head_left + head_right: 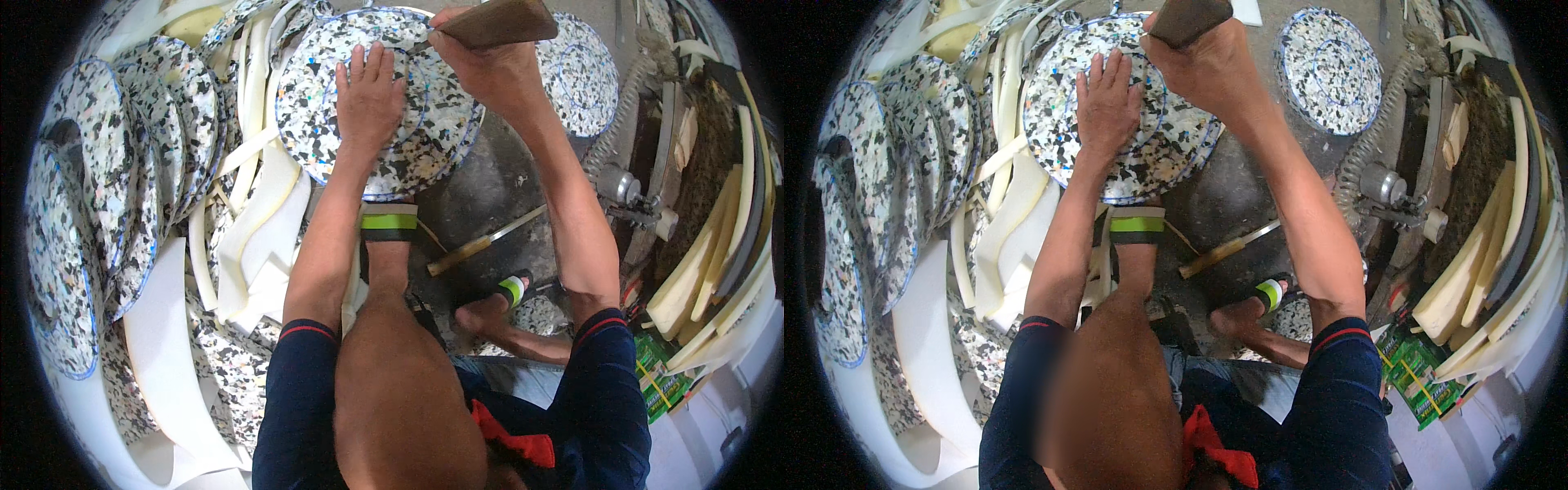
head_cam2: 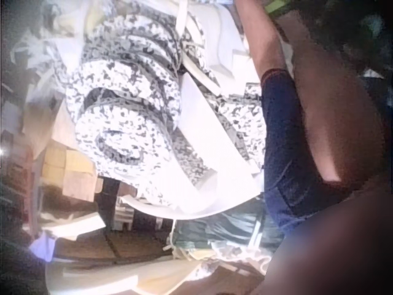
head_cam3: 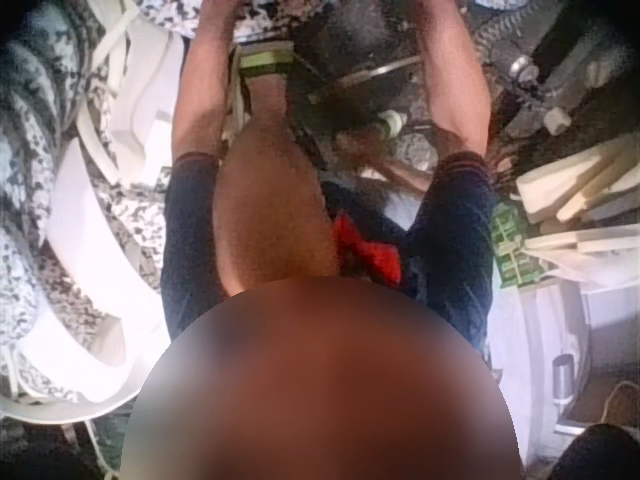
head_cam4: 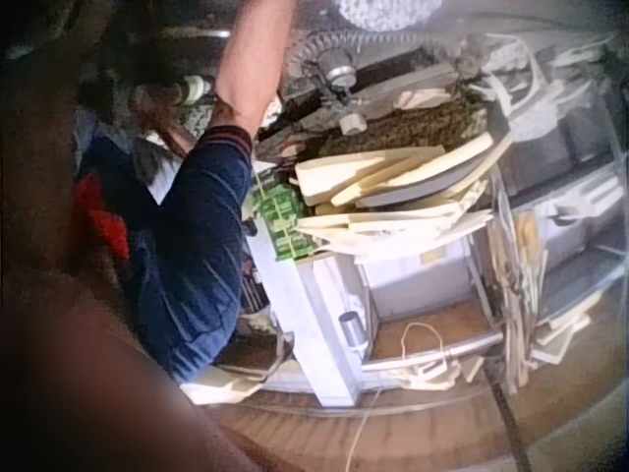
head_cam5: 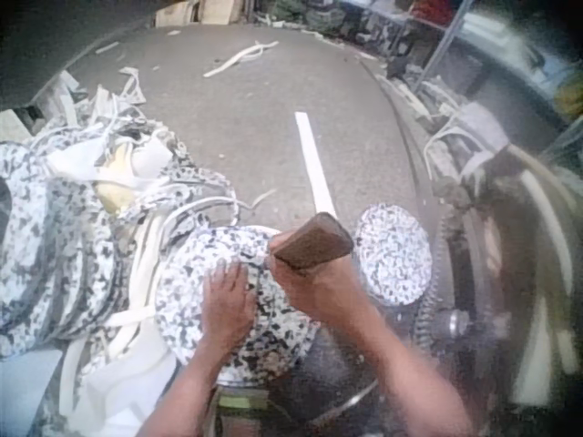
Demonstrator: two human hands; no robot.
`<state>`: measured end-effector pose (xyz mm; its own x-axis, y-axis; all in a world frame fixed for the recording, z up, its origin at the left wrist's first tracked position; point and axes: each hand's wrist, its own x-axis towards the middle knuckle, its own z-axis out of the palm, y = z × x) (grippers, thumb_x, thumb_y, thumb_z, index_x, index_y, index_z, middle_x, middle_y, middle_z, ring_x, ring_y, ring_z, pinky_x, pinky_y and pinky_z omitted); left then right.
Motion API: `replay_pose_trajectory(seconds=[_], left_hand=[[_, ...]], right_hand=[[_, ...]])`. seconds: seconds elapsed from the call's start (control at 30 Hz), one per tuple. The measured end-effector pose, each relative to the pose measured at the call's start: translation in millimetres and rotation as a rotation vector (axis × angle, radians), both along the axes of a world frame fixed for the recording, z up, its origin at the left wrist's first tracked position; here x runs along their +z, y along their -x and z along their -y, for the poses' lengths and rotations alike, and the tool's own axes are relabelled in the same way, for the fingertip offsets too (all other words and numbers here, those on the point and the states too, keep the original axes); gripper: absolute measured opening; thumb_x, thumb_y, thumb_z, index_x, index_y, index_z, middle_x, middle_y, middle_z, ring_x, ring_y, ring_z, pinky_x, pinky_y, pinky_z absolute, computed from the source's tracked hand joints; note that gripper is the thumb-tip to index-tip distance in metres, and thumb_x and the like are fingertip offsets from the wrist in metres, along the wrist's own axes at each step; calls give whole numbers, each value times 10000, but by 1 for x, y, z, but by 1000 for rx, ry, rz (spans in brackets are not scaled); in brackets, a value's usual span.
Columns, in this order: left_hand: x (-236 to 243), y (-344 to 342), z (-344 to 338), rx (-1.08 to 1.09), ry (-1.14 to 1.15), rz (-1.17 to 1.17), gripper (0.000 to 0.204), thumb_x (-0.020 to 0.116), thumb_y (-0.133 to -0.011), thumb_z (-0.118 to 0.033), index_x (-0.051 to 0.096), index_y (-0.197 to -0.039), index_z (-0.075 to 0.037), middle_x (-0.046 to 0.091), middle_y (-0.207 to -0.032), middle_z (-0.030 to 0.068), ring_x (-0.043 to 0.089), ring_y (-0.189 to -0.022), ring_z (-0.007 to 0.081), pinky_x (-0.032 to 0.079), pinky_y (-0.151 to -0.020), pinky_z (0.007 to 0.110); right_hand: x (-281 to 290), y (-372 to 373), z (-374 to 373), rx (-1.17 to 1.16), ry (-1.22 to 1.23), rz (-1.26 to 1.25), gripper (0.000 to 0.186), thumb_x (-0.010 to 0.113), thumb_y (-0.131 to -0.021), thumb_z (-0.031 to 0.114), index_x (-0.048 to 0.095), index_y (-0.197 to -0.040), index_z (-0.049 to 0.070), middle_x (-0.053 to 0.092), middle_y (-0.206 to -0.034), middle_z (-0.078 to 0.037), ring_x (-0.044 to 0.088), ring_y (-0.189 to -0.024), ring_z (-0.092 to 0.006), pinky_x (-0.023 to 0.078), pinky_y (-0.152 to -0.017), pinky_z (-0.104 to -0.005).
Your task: The person uses a chisel to carve circular outlines into round composite discs made of compressed plastic fragments. They repeatedly position the chisel along the marked lines, tap it with a mallet, and rotate the disc to continue the cut. Finished discs are set aside and new ones are brought into place.
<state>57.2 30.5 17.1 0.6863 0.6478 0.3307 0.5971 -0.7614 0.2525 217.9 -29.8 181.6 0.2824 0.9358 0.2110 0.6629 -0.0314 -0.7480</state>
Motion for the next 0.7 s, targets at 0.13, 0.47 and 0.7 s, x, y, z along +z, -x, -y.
replay_pose_trajectory(seconds=[0.13,0.47,0.7], left_hand=[[-1,1,0,-4,20,-8,516,647,-951,-319,561,-1401,-83,492,-1511,74,385,-1435,309,297,-1178,558],[4,0,1,0,27,-37,531,645,-960,-320,534,-1422,-82,483,-1511,71,385,-1436,315,296,-1177,557],[1,0,1,-5,-9,-23,533,640,-962,-327,533,-1426,-86,485,-1515,80,391,-1436,318,307,-1174,552]], right_hand=[[23,11,1,-154,-117,-149,86,707,-913,74,642,-912,18,626,-777,-88,610,-710,-205,485,-650,-367],[-3,0,2,-106,56,429,91,697,-906,93,635,-912,27,639,-776,-110,630,-702,-261,488,-641,-418],[13,4,24,-203,-112,-41,140,714,-916,172,680,-984,54,692,-850,-133,682,-772,-312,527,-699,-428]])
